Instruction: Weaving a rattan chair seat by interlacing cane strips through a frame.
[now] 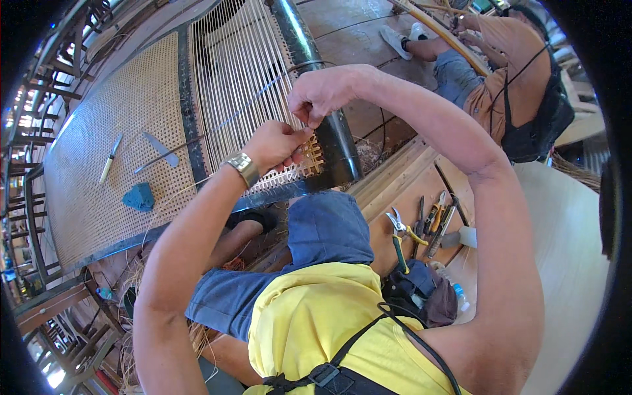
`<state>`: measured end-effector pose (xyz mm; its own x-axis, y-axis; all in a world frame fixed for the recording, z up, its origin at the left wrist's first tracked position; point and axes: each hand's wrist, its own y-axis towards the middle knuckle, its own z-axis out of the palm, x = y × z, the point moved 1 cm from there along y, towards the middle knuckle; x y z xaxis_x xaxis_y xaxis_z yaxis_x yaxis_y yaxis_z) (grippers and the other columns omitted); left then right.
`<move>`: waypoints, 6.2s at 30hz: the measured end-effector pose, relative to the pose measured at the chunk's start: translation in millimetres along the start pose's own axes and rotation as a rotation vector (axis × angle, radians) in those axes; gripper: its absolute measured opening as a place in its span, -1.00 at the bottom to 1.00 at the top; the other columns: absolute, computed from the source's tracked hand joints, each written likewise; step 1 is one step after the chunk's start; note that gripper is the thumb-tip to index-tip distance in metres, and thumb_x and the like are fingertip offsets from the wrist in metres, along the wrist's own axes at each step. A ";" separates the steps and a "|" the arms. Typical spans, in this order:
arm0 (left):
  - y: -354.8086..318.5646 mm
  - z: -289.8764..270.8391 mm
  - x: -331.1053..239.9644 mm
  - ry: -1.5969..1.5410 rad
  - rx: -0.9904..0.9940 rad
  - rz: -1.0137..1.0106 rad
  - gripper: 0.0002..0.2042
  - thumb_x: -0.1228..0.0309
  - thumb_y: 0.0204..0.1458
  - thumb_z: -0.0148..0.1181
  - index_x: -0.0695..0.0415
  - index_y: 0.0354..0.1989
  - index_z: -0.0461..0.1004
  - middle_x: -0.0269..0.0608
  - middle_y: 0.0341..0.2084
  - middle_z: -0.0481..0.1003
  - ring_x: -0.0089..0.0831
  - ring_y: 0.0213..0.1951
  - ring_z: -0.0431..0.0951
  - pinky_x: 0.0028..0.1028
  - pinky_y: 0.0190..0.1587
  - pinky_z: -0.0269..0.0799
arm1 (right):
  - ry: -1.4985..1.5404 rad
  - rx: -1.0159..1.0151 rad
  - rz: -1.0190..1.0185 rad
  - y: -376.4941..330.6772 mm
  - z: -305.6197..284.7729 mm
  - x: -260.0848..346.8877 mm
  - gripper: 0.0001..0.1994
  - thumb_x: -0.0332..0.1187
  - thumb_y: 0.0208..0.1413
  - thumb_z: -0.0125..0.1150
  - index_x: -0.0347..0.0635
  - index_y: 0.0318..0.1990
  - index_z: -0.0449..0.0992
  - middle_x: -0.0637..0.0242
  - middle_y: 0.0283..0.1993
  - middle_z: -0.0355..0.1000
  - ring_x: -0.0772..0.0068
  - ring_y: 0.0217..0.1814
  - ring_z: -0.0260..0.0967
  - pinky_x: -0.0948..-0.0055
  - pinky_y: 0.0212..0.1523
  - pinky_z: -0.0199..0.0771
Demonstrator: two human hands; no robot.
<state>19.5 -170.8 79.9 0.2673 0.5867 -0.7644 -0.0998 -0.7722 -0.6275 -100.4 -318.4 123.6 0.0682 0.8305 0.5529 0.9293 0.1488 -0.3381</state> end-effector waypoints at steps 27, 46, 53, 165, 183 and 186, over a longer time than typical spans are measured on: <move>-50.1 -4.6 30.8 0.425 -0.548 0.372 -0.58 0.09 0.22 0.25 0.25 -0.48 0.53 -0.10 -0.70 0.50 -0.36 -0.62 0.56 -0.31 -0.49 0.42 | 0.272 -0.335 0.140 -1.8 28.4 19.5 -0.78 -0.30 0.19 0.34 -0.32 -0.24 0.61 0.31 -0.38 0.51 0.48 -0.31 0.48 0.45 -0.22 0.47; -41.8 26.1 33.3 -0.559 -0.025 0.053 -0.84 0.40 0.27 0.12 0.26 -0.19 0.52 -0.20 -0.44 0.58 -0.46 -0.45 0.61 -0.49 -0.40 0.50 | 0.118 -0.266 0.333 11.3 17.1 6.3 -0.81 -0.34 -0.25 0.35 -0.29 -0.47 0.64 0.10 -0.53 0.55 0.25 -0.47 0.50 0.24 -0.41 0.49; -28.6 26.9 28.8 -0.656 -0.017 0.048 -0.84 0.39 0.26 0.19 0.26 -0.21 0.51 -0.24 -0.50 0.55 -0.51 -0.49 0.55 -0.52 -0.42 0.45 | 0.139 -0.235 0.340 8.6 11.8 10.5 -0.80 -0.35 -0.17 0.31 -0.34 -0.46 0.55 0.11 -0.49 0.50 0.25 -0.44 0.46 0.27 -0.37 0.44; -32.8 57.6 34.0 -0.775 -0.220 -0.048 -0.84 0.42 0.24 0.05 0.22 -0.34 0.49 -0.18 -0.67 0.45 -0.49 -0.77 0.30 -0.49 -0.77 0.05 | -0.065 0.150 0.322 48.1 0.9 16.8 -0.75 -0.36 -0.34 0.37 -0.24 -0.40 0.69 0.21 -0.46 0.59 0.32 -0.42 0.52 0.28 -0.37 0.50; -24.6 28.0 53.1 -0.308 -0.187 0.001 -0.58 0.08 0.33 0.10 0.20 -0.41 0.56 -0.26 -0.62 0.53 -0.55 -0.62 0.47 -0.47 -0.58 0.36 | -0.105 -0.117 0.171 15.0 30.0 32.5 -0.85 -0.39 -0.09 0.32 -0.26 -0.36 0.65 0.09 -0.34 0.57 0.08 -0.24 0.56 0.18 -0.17 0.55; -50.1 22.0 77.0 0.438 -0.488 0.173 -0.54 -0.01 0.26 0.14 0.18 -0.43 0.58 -0.07 -0.60 0.55 -0.20 -0.54 0.57 -0.21 -0.46 0.44 | -0.100 -0.142 0.136 10.5 30.7 32.1 -0.87 -0.41 -0.07 0.29 -0.28 -0.38 0.62 0.10 -0.32 0.54 0.11 -0.22 0.55 0.21 -0.15 0.53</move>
<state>24.0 -81.6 49.3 0.6603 0.3714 -0.6527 0.2410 -0.9280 -0.2842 -99.6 -273.7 114.4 0.1668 0.8878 0.4290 0.9561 -0.0394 -0.2903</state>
